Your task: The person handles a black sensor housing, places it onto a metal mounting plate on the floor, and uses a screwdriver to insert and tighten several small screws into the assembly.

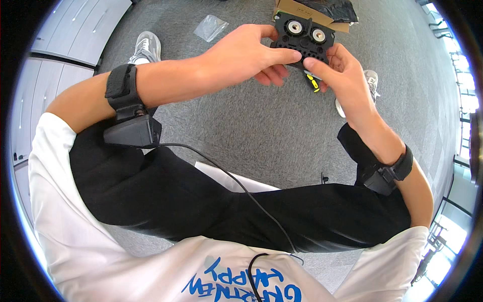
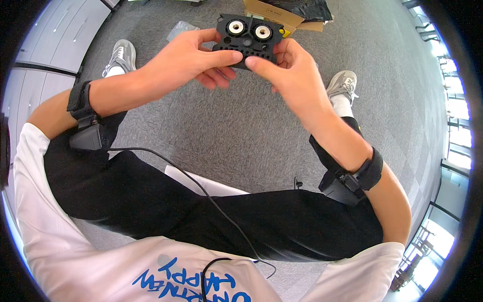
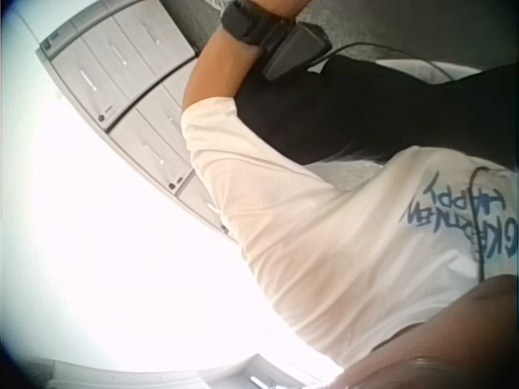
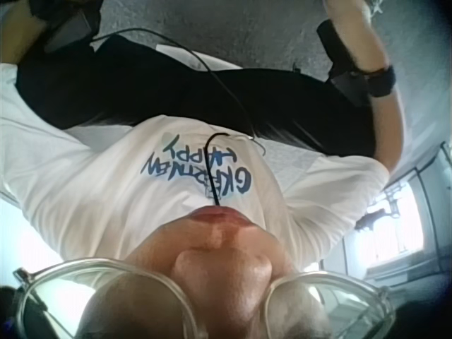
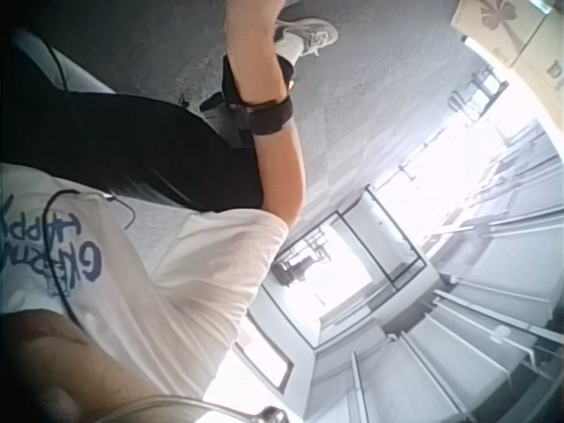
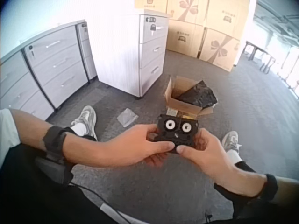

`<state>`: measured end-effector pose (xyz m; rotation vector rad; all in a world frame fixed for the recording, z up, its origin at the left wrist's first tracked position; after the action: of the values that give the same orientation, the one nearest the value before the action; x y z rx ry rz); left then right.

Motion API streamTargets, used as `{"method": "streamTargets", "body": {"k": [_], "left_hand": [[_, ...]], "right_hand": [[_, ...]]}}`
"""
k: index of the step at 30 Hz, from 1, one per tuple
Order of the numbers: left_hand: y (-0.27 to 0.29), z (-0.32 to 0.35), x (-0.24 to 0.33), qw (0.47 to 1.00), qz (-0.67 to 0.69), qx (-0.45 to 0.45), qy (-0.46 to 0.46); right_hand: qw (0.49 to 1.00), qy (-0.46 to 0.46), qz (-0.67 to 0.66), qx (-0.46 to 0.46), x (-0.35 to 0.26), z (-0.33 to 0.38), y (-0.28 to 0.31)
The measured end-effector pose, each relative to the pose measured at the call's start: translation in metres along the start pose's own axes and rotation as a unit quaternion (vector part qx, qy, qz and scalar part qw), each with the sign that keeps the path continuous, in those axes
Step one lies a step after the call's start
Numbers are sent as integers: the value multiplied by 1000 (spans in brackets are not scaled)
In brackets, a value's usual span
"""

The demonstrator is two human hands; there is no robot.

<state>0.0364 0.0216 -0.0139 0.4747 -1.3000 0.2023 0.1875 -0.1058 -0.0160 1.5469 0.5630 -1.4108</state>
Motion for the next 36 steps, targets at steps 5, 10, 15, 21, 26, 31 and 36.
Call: {"method": "streamTargets", "body": {"k": [5,10,15,21,26,31,36], "left_hand": [[-3,-7,-4,998,-2,65,-8],[-1,-7,-7,997,7,70,-35],[-1,-5,-7,996,-3,59,-60],[2,-4,-3,993,-11,68,-91],[3,-6,2,993,116,-13,-32],[7,-15,-18,996,56,58,-28],[18,-11,-31,998,-10,63,4]], "right_hand": [[999,5,-24,30,7,-5,-10],[999,23,10,33,-3,-5,-7],[998,53,2,46,-4,-3,-7],[997,55,19,50,-15,0,-9],[996,55,41,59,-11,-3,-7],[998,54,33,27,-7,-21,-11],[999,18,43,-18,5,-34,-21]]}}
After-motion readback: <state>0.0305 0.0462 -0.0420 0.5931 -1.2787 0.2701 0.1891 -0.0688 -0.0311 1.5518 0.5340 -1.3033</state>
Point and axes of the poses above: each hand's wrist, its own z-axis away from the middle knuckle, its own y-axis out of the back of the hand, x = y × z, the point moved 4 cm from there along -z, towards the middle knuckle, and after that the axes turned 6 degrees about x, right-handed, at the moved point
